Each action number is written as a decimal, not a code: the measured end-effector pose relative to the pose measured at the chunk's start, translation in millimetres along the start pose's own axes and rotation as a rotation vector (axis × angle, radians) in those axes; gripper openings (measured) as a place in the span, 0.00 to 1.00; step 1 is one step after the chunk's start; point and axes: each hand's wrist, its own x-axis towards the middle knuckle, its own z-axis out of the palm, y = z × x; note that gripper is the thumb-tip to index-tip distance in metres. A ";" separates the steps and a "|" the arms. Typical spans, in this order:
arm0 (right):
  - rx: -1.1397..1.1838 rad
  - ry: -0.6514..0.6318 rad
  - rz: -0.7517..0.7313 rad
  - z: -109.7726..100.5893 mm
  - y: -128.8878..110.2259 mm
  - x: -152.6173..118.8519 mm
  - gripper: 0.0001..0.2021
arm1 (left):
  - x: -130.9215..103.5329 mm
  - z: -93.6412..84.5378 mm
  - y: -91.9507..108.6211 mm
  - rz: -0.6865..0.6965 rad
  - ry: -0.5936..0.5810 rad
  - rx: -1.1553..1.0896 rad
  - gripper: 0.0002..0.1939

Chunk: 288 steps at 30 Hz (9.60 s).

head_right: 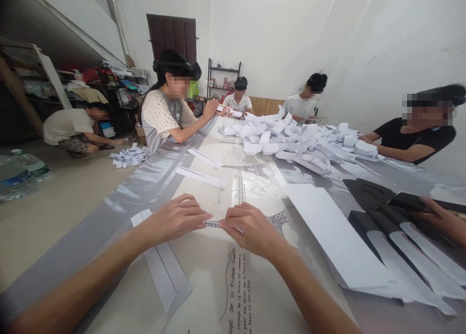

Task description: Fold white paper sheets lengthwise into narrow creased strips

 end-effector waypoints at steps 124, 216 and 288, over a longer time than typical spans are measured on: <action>0.680 0.032 0.646 11.5 12.7 -4.1 0.20 | -19.4 15.0 -4.4 -0.316 -0.016 -0.277 0.16; 0.074 -0.079 0.290 60.5 -15.4 0.1 0.28 | -13.6 44.1 22.6 -0.376 -0.213 -0.082 0.26; 0.259 -0.173 0.261 14.1 -30.0 -59.4 0.22 | -5.9 44.6 23.4 -0.295 -0.238 -0.059 0.23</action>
